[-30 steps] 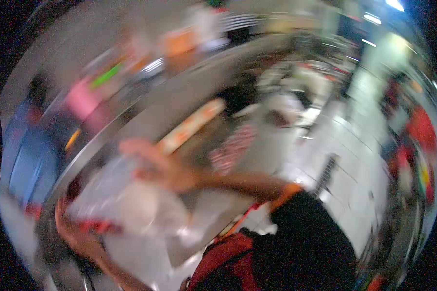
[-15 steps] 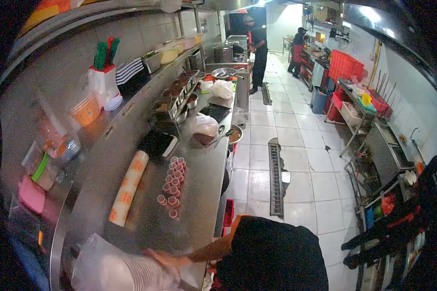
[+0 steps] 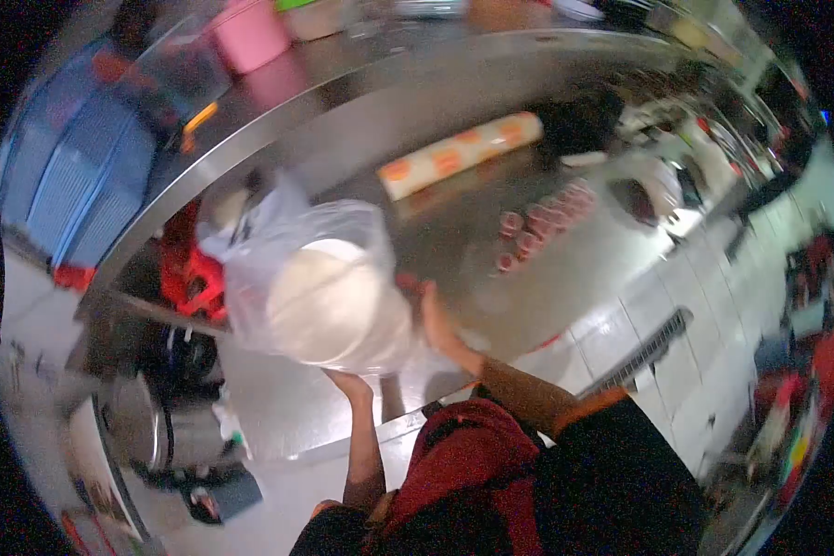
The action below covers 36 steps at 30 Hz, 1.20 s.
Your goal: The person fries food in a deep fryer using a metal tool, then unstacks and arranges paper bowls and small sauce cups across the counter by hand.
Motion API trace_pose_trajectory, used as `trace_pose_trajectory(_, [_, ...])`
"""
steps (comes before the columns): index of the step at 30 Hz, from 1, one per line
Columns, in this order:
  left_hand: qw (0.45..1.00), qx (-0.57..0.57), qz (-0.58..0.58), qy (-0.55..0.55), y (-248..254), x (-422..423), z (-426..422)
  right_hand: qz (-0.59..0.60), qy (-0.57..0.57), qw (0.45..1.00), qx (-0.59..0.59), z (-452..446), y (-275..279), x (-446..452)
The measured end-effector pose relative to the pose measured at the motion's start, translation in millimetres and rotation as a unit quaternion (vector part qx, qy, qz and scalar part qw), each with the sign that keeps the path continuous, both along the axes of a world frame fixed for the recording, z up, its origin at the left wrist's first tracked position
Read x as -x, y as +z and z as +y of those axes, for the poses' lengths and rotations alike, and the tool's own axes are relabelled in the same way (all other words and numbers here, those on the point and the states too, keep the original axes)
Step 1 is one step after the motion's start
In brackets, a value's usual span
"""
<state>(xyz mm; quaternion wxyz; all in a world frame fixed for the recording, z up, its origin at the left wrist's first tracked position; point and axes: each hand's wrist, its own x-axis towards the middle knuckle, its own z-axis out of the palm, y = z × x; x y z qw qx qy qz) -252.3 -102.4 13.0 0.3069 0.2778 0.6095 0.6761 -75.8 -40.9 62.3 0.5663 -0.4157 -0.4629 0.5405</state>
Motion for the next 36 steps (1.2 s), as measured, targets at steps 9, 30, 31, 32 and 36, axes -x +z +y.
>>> trace_pose_trajectory(9, [0.974, 0.089, 0.197, -0.073, -57.6, -27.6, -17.9, 0.023, -0.005, 0.998, 0.062, -14.9, -68.0, 17.5])
trace_pose_trajectory(30, [0.935, -0.112, 0.336, -0.009, 65.5, -18.4, -29.9, -0.211, -0.025, 0.952, -0.223, -2.8, -27.6, -23.9])
trace_pose_trajectory(31, [0.939, -0.159, 0.302, 0.036, 100.2, -15.7, -24.2, -0.106, 0.011, 0.962, -0.250, 6.5, 43.7, -31.0])
trace_pose_trajectory(32, [0.920, -0.168, 0.351, 0.048, 137.0, -10.3, -17.7, -0.151, 0.023, 0.942, -0.298, 9.1, 92.7, -27.9])
trace_pose_trajectory(36, [0.762, -0.178, 0.595, -0.183, 278.3, 24.2, -10.1, -0.508, 0.131, 0.749, -0.404, -2.8, 268.6, -25.4])
